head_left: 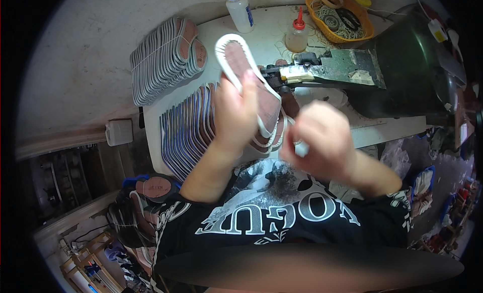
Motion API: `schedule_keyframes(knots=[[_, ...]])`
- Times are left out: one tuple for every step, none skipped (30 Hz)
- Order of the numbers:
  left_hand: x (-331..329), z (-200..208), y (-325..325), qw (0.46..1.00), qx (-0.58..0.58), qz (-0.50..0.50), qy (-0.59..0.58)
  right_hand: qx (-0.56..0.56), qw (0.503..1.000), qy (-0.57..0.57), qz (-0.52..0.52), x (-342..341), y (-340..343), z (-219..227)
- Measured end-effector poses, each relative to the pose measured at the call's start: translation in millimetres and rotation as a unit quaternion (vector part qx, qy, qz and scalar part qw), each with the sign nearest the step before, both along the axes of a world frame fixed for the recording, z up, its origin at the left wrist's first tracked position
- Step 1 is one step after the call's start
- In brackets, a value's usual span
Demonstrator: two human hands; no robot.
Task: Apply adhesive and assemble shoe insoles by hand at a manufacturing station.
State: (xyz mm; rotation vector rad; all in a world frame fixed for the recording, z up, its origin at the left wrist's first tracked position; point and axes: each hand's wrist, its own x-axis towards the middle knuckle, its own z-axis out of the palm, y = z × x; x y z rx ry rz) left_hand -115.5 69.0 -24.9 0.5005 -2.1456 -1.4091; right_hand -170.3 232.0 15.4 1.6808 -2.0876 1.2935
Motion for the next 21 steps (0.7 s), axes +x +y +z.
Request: schedule_keyframes(knots=[[-7.1, -8.5, -9.0, 0.986, 0.16, -0.037, 0.028, 0.023, 0.999, -0.033, 0.026, 9.7, 9.3, 7.4], [-10.0, -13.2, -16.9, 0.945, 0.316, -0.073, 0.054, 0.023, 0.999, -0.034, 0.025, 4.3, 14.1, 1.6], [-6.6, -11.0, -20.0, 0.923, 0.364, -0.112, 0.06, 0.003, 0.994, -0.101, -0.042, -2.0, 19.5, -9.3], [-9.3, -8.1, -17.1, 0.922, 0.365, -0.114, 0.059, -0.015, 0.98, -0.164, -0.113, -5.8, 23.0, -18.0], [-12.8, -4.0, -12.8, 0.923, 0.36, -0.117, 0.065, -0.013, 0.961, -0.244, -0.133, -3.9, 21.8, -24.4], [-19.9, -0.3, -7.0, 0.923, 0.357, -0.124, 0.071, 0.021, 0.914, -0.394, -0.092, 2.4, 26.4, -39.5], [-25.6, 2.1, -3.7, 0.919, 0.375, -0.112, 0.049, 0.027, 0.831, -0.556, -0.007, 8.4, 29.1, -48.8], [-31.3, -3.3, -6.5, 0.918, 0.376, -0.115, 0.048, 0.03, 0.715, -0.694, 0.078, 14.0, 31.5, -53.9], [-37.2, -10.6, -12.3, 0.967, 0.234, -0.103, 0.02, -0.019, 0.731, -0.679, 0.067, 24.6, 27.4, -51.6], [-41.3, -19.0, -18.3, 0.993, 0.085, -0.083, -0.008, -0.018, 0.731, -0.679, 0.07, 26.0, 28.4, -52.3], [-47.6, -25.1, -18.5, 0.993, 0.095, -0.062, 0.011, -0.027, 0.725, -0.687, 0.044, 26.3, 30.2, -52.8], [-52.6, -28.6, -17.1, 0.993, 0.095, -0.063, 0.011, -0.036, 0.72, -0.693, 0.017, 24.7, 32.4, -53.3], [-56.7, -31.0, -15.8, 0.996, 0.067, -0.066, 0.006, -0.06, 0.73, -0.681, -0.027, 25.2, 30.4, -53.7], [-61.9, -32.4, -14.7, 0.997, 0.039, -0.07, 0.001, -0.06, 0.73, -0.68, -0.028, 20.6, 30.4, -53.6], [-69.0, -35.4, -14.4, 0.997, -0.036, -0.059, 0.028, -0.078, 0.733, -0.674, -0.045, 14.6, 29.7, -54.8], [-75.0, -39.7, -17.6, 0.997, -0.034, -0.057, 0.025, -0.093, 0.734, -0.67, -0.06, 10.0, 27.5, -56.1], [-82.8, -44.8, -22.5, 0.997, 0.02, -0.068, -0.009, -0.071, 0.755, -0.649, -0.064, 3.7, 24.6, -53.9], [-93.5, -49.4, -27.4, 0.993, 0.075, -0.081, -0.042, -0.069, 0.755, -0.649, -0.065, -5.3, 19.5, -57.0], [-102.0, -44.6, -33.9, 0.994, -0.005, -0.077, -0.082, -0.059, 0.767, -0.636, -0.059, -13.0, 14.9, -59.3], [-104.8, -37.5, -37.2, 0.994, -0.003, -0.076, -0.084, -0.05, 0.779, -0.623, -0.053, -18.8, 9.9, -60.6], [-101.2, -29.1, -41.7, 0.977, 0.16, -0.098, -0.105, -0.058, 0.743, -0.666, -0.029, -21.1, 1.7, -54.9]])
